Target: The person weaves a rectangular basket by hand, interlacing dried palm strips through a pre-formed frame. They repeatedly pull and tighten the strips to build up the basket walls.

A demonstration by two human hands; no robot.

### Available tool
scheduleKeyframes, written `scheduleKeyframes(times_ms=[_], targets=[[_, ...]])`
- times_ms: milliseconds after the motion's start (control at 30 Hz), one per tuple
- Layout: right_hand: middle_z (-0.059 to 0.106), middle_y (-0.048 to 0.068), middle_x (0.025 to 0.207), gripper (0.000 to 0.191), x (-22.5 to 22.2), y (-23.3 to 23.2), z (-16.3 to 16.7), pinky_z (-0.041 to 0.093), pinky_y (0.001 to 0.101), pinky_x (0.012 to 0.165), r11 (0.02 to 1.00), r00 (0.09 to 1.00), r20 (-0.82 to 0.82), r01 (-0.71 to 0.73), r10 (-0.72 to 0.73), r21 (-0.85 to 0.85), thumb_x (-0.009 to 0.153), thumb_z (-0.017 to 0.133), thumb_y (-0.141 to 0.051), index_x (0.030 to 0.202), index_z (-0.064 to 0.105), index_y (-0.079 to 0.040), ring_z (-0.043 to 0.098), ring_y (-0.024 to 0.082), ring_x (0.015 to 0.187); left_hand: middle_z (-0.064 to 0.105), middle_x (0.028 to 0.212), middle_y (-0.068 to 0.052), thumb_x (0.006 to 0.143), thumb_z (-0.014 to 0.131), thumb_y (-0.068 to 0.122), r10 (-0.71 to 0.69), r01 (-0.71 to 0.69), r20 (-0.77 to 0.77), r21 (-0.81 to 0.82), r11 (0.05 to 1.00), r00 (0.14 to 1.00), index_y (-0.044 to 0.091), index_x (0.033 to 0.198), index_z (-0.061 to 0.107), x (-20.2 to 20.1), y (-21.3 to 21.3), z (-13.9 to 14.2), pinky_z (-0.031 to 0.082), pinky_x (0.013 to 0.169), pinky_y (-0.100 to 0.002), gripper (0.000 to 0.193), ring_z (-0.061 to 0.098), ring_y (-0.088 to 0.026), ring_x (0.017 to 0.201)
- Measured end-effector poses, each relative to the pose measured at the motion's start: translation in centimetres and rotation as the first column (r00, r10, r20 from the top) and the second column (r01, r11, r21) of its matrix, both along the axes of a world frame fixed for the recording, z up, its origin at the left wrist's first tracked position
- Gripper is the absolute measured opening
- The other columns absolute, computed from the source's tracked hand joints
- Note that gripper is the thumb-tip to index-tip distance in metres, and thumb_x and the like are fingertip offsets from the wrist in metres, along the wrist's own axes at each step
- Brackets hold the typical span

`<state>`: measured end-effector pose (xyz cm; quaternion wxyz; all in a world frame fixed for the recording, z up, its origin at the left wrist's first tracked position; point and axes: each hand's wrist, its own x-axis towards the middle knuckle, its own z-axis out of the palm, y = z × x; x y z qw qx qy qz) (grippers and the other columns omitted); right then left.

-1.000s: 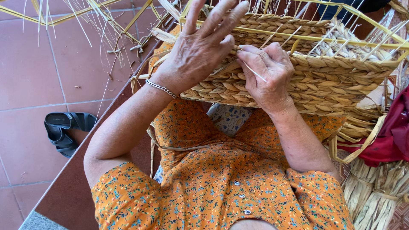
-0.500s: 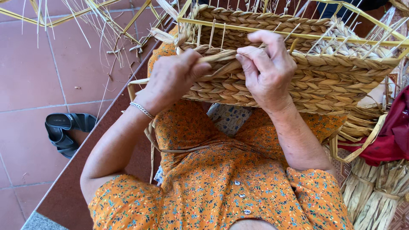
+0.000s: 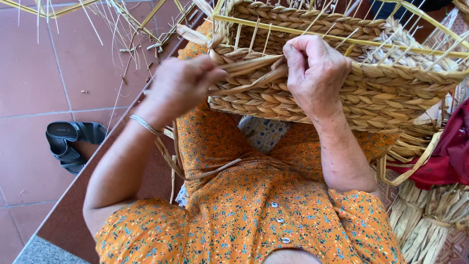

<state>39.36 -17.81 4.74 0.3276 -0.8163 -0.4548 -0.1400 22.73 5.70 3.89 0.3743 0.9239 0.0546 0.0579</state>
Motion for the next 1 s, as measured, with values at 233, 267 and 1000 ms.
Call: scheduleKeyframes(times_ms=[233,267,1000], targets=[[0.072,0.003,0.086,0.014,0.0,0.7,-0.3,0.056,0.0247,0.061,0.996,0.994,0.108,-0.013,0.004,0.085,0.101,0.077,-0.002,0.108,0.065,-0.001,0.068,0.012,0.07,0.062,0.076,0.003,0.103,0.077,0.022,0.225,-0.289,-0.27,-0.228,0.93,0.936,0.009,0.109,0.079,-3.8,10.7,-0.3,0.039,0.054,-0.027,0.015,0.049,-0.005,0.066],[0.07,0.003,0.08,0.023,0.0,0.8,-0.5,0.052,0.0254,0.054,0.996,0.993,0.115,0.017,-0.027,0.086,0.097,0.081,-0.003,0.111,0.064,0.004,0.063,0.012,0.062,0.064,0.078,0.0,0.103,0.078,0.022,0.267,-0.333,-0.294,-0.204,0.921,0.918,0.01,0.109,0.079,-4.2,11.5,0.2,0.039,0.056,-0.031,0.013,0.051,-0.007,0.067],[0.073,0.01,0.098,0.015,-0.7,1.1,3.4,0.06,0.0367,0.08,0.972,0.971,-0.14,-0.21,0.195,-0.103,0.105,0.079,-0.005,0.115,0.069,-0.005,0.074,0.026,0.089,0.064,0.114,-0.004,0.101,0.071,0.016,-0.076,-0.538,0.723,0.576,0.615,0.687,0.018,0.124,0.066,-0.3,-2.5,4.3,0.036,0.091,-0.043,0.024,0.051,-0.021,0.109]])
